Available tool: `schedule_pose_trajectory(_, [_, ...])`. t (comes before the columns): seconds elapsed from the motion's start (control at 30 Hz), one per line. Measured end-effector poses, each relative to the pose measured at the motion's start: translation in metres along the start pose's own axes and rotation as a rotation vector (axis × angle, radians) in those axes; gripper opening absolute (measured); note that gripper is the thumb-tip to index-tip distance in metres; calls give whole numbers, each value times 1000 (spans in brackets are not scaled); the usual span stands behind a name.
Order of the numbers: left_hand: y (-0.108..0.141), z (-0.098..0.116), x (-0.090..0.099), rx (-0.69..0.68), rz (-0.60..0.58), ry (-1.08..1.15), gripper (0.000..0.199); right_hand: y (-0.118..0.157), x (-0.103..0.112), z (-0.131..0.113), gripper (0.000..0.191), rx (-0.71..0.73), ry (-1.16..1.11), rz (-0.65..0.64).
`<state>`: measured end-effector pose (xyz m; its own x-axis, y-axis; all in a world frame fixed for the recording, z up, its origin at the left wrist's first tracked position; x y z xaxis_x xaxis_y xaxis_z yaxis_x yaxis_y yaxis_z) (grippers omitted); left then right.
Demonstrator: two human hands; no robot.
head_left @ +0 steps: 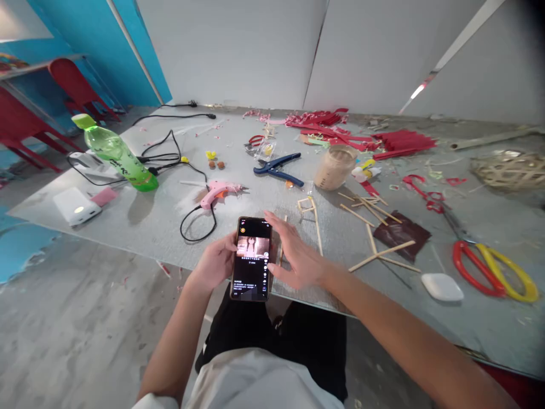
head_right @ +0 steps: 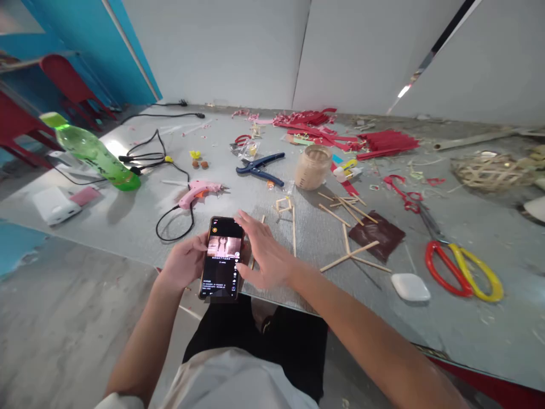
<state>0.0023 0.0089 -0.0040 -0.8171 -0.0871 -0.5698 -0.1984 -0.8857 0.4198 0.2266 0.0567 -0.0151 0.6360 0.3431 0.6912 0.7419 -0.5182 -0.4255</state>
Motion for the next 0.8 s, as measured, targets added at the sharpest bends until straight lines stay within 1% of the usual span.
schedule_pose_trajectory(0.17, [0,0,0,13,21,11,52,0,-1,1,97,11,2,-10])
schedule_pose_trajectory(0.27, [0,1,-1,21,29,11,49,0,-1,1,97,12,10,-8])
schedule_pose_trajectory(0.47, [0,2,-2,31,14,18,42,-1,-2,1,98,5,21,-4])
schedule_pose_trajectory(0.63, [0,1,2,28,-7,22,43,-1,-1,0,99,9,22,-6])
schedule_pose_trajectory(0.8, [0,2,0,28,-9,13,41,-1,-1,-1,99,-5,14,-19])
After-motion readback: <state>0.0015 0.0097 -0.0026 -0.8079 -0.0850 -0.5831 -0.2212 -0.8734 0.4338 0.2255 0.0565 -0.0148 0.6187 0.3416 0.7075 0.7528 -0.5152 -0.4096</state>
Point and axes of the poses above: each hand's wrist, its own y-axis away from the middle knuckle, its own x-axis out of the back of the hand, z = x × y, the point moved 1 cm from there along -y, towards the middle knuckle, and after that the axes turned 2 degrees about z, right-handed, at the moved point
